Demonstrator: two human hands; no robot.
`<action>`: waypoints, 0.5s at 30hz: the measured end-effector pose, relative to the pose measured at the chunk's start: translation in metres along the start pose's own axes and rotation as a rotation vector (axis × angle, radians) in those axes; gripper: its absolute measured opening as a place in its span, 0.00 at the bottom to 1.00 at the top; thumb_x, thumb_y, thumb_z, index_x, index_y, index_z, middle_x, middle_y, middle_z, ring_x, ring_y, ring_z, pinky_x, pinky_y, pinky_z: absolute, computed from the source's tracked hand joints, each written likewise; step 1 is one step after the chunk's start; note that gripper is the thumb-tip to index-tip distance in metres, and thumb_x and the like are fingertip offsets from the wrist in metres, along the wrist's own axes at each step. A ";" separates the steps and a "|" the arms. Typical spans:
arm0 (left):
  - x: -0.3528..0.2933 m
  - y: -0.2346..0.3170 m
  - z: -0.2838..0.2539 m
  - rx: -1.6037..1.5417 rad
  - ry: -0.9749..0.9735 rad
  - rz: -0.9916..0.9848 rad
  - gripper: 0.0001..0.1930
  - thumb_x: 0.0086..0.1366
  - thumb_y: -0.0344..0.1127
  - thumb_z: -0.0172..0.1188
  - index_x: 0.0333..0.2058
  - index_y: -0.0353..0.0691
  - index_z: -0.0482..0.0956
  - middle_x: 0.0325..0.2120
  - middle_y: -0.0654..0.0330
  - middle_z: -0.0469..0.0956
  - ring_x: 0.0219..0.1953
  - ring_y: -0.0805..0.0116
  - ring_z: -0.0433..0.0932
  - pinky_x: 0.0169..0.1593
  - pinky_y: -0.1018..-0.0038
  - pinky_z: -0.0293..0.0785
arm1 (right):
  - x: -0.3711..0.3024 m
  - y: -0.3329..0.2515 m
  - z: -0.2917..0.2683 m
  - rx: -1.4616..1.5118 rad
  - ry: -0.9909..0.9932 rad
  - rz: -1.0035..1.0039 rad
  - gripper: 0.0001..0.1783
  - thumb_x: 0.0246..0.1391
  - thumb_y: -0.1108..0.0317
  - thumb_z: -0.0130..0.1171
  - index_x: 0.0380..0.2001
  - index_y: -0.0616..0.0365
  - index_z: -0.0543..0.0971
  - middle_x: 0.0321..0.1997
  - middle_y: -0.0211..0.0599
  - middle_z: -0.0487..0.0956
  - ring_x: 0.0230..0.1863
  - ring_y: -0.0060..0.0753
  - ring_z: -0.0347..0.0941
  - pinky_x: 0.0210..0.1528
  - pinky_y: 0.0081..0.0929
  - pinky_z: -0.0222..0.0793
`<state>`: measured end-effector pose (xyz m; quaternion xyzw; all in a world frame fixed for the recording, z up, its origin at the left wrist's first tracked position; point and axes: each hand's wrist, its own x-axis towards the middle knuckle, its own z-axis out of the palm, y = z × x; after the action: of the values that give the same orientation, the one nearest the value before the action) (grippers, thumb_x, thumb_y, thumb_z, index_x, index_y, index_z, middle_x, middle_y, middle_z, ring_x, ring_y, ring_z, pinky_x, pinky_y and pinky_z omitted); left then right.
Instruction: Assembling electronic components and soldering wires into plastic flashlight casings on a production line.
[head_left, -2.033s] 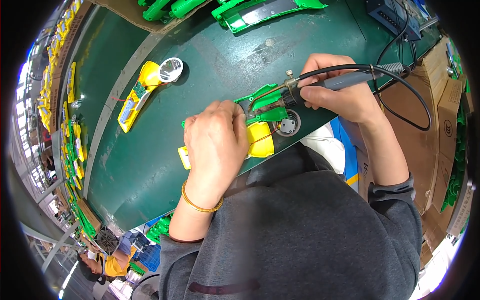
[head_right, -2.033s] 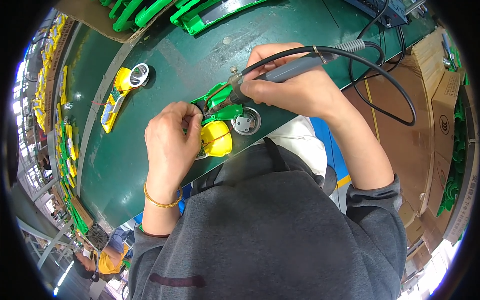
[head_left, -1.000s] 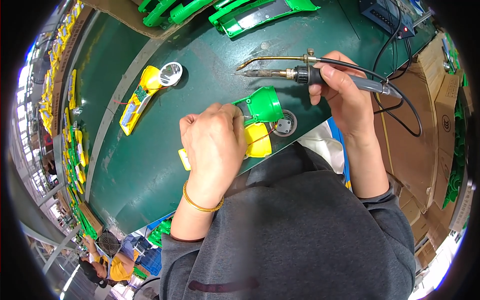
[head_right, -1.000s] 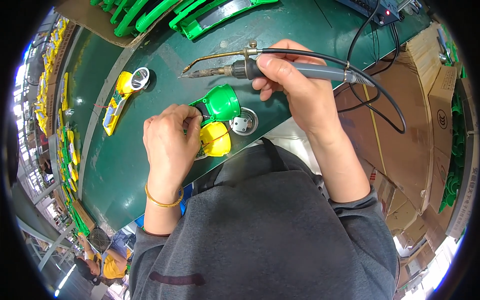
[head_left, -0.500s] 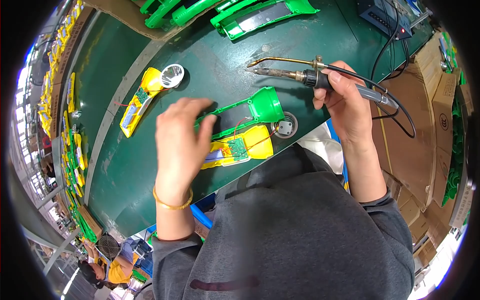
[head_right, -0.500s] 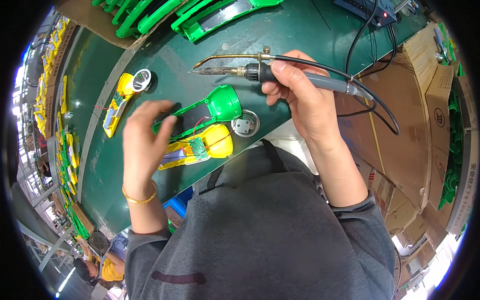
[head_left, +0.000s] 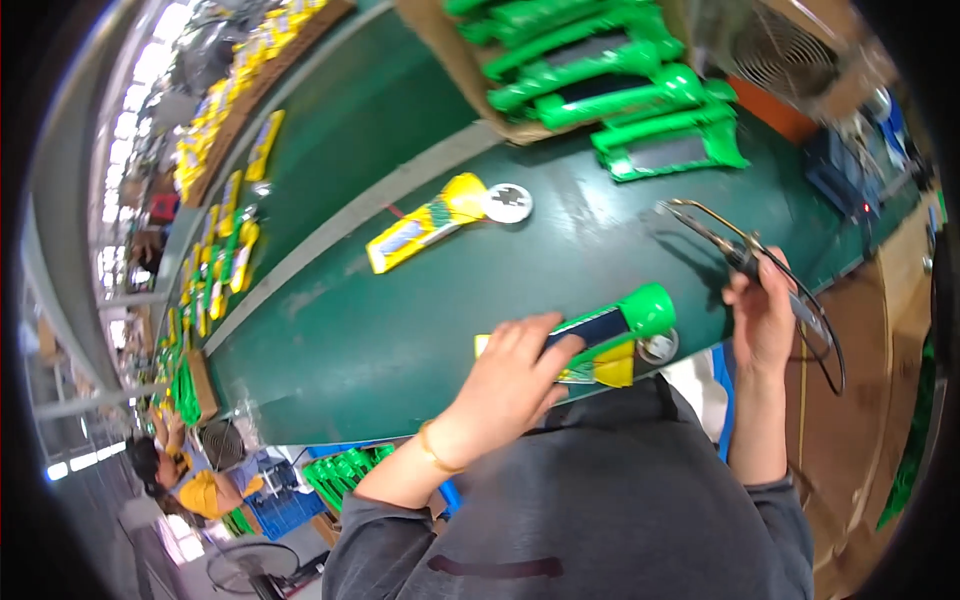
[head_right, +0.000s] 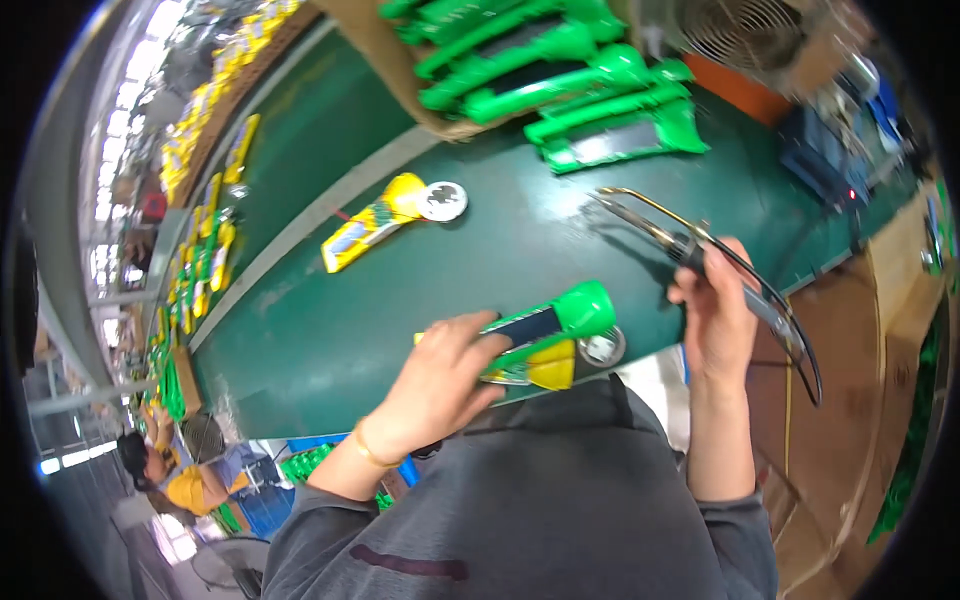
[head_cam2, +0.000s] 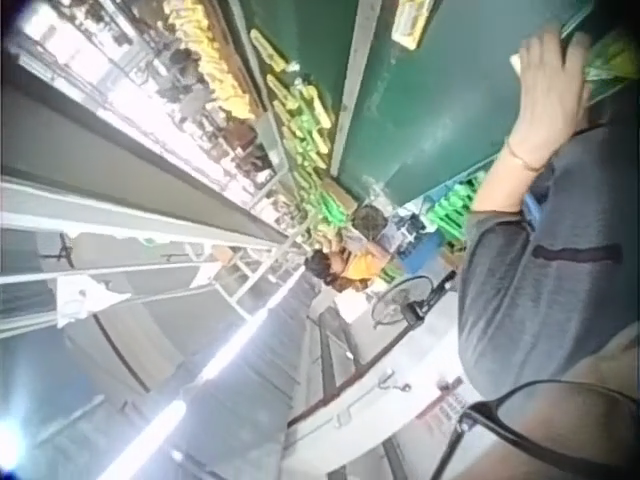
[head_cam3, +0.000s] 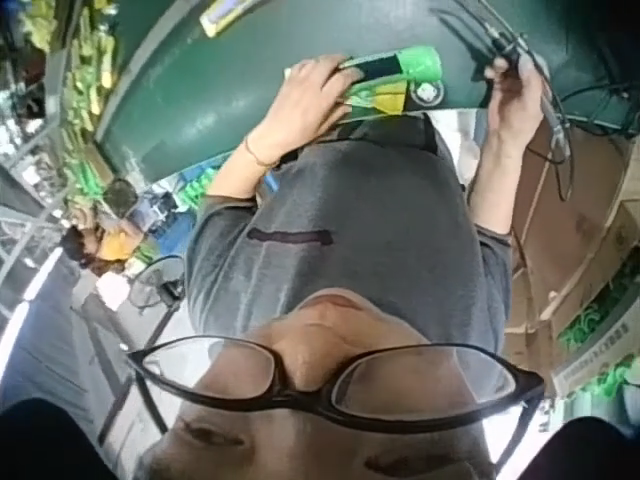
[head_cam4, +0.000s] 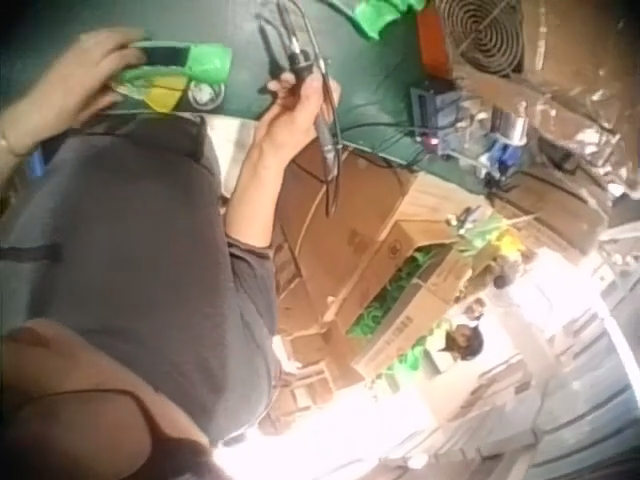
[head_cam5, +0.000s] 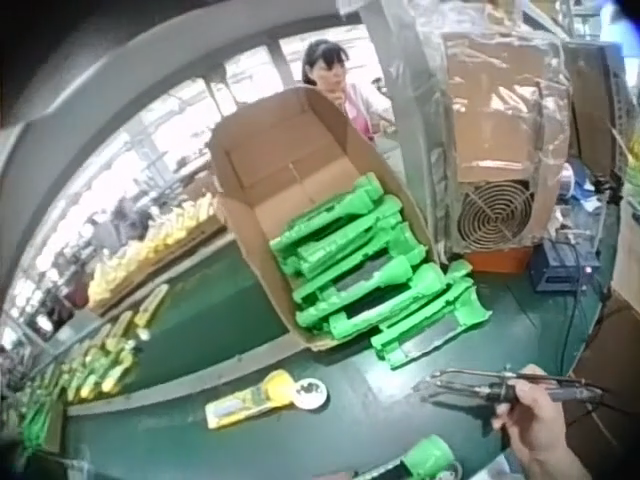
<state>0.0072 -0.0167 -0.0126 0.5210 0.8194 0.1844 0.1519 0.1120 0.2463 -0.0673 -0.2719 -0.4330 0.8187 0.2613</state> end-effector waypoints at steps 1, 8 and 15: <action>-0.008 -0.005 0.006 0.071 0.002 0.014 0.25 0.48 0.33 0.65 0.47 0.41 0.69 0.48 0.51 0.68 0.47 0.50 0.69 0.49 0.60 0.66 | -0.003 0.000 0.001 0.001 0.014 0.004 0.09 0.57 0.65 0.53 0.38 0.57 0.71 0.29 0.29 0.73 0.29 0.19 0.70 0.27 0.19 0.67; -0.020 -0.046 -0.073 0.102 0.177 -0.117 0.23 0.48 0.29 0.64 0.45 0.41 0.71 0.43 0.51 0.72 0.48 0.51 0.71 0.51 0.61 0.68 | 0.007 0.012 -0.008 0.053 0.029 -0.027 0.10 0.58 0.64 0.53 0.40 0.57 0.71 0.31 0.29 0.75 0.28 0.18 0.70 0.27 0.19 0.65; 0.025 -0.253 -0.159 0.477 0.769 -0.368 0.26 0.50 0.30 0.66 0.49 0.41 0.67 0.42 0.48 0.73 0.45 0.48 0.73 0.47 0.61 0.71 | 0.001 0.012 -0.010 0.062 0.047 -0.029 0.11 0.59 0.63 0.53 0.43 0.55 0.71 0.32 0.28 0.74 0.30 0.18 0.70 0.27 0.17 0.66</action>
<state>-0.2747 -0.1154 0.0102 0.2818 0.9141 0.1409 -0.2553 0.1160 0.2468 -0.0826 -0.2765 -0.4052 0.8213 0.2915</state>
